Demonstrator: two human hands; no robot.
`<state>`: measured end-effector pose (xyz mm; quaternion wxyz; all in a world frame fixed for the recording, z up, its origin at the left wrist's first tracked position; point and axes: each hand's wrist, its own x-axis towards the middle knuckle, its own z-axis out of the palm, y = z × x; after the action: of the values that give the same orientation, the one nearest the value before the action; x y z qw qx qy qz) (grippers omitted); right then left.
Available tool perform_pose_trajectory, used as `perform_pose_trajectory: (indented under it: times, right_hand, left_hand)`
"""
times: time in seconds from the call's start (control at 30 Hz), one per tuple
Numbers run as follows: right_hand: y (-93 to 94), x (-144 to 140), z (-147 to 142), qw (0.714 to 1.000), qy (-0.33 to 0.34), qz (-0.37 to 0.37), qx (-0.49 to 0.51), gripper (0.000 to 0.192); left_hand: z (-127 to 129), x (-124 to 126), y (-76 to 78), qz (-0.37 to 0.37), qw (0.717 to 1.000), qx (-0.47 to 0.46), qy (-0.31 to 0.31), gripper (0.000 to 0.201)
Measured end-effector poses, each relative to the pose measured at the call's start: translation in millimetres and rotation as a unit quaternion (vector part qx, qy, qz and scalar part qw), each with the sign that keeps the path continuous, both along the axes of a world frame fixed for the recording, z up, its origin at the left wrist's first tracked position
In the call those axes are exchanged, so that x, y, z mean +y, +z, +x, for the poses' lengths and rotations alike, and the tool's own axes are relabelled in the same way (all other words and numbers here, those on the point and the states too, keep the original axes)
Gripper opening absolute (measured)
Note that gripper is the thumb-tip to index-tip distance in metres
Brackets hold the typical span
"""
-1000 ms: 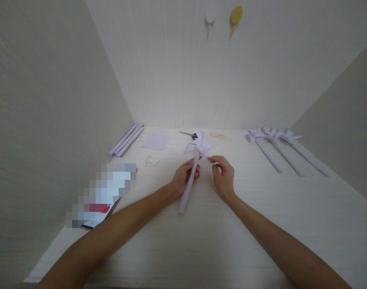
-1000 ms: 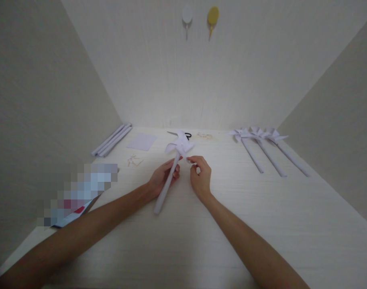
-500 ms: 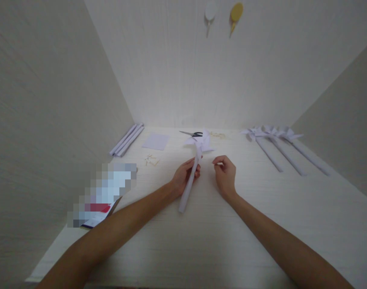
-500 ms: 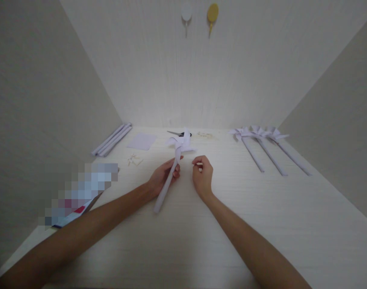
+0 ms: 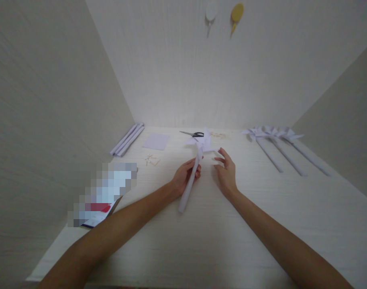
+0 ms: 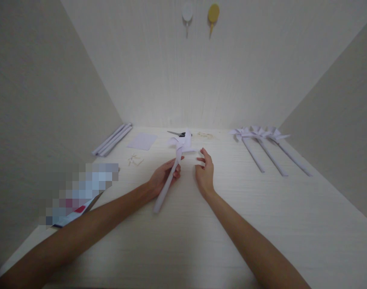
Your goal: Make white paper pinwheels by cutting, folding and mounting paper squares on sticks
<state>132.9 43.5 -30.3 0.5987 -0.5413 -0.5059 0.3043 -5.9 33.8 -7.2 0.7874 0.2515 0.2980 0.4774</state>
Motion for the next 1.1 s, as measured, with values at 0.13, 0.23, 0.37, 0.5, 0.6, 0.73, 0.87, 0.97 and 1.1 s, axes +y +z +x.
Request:
perform_pose_trajectory:
  times: [0.13, 0.23, 0.37, 0.5, 0.6, 0.73, 0.87, 0.97, 1.1]
  right_hand:
    - [-2.4, 2, 1, 1.000, 0.002, 0.006, -0.007, 0.061]
    - [-3.8, 2, 1, 1.000, 0.004, 0.012, -0.011, 0.061]
    - [-4.3, 2, 1, 1.000, 0.004, 0.009, -0.006, 0.057]
    - [-3.3, 1, 0, 1.000, -0.002, 0.016, 0.002, 0.046]
    - [-2.7, 1, 0, 1.000, -0.004, 0.028, 0.006, 0.041]
    - [-2.1, 0, -1, 0.999, -0.013, 0.034, -0.004, 0.037]
    - [1.2, -3, -1, 0.998, -0.025, 0.037, -0.040, 0.032]
    - [5.8, -6, -3, 0.995, -0.020, 0.054, -0.075, 0.030]
    - [11.5, -11, -6, 0.989, 0.017, 0.089, -0.119, 0.029]
  left_hand:
    - [0, 1, -1.0, -0.003, 1.000, -0.004, -0.001, 0.017]
    - [0, 1, -0.5, -0.008, 1.000, -0.002, -0.002, 0.018]
    - [0, 0, 0.4, -0.005, 1.000, 0.000, -0.001, 0.020]
    - [-1, 0, -0.4, -0.007, 1.000, -0.010, 0.000, 0.022]
    - [-1, 1, -1.5, -0.009, 1.000, -0.017, 0.001, 0.023]
    - [0, 1, -2.1, -0.016, 1.000, -0.017, 0.003, 0.022]
    - [0, 1, -0.1, -0.021, 1.000, -0.013, 0.010, 0.021]
    - [1, 1, 0.7, -0.021, 1.000, -0.015, 0.010, 0.020]
    - [1, 2, -2.0, -0.008, 1.000, -0.024, 0.013, 0.020]
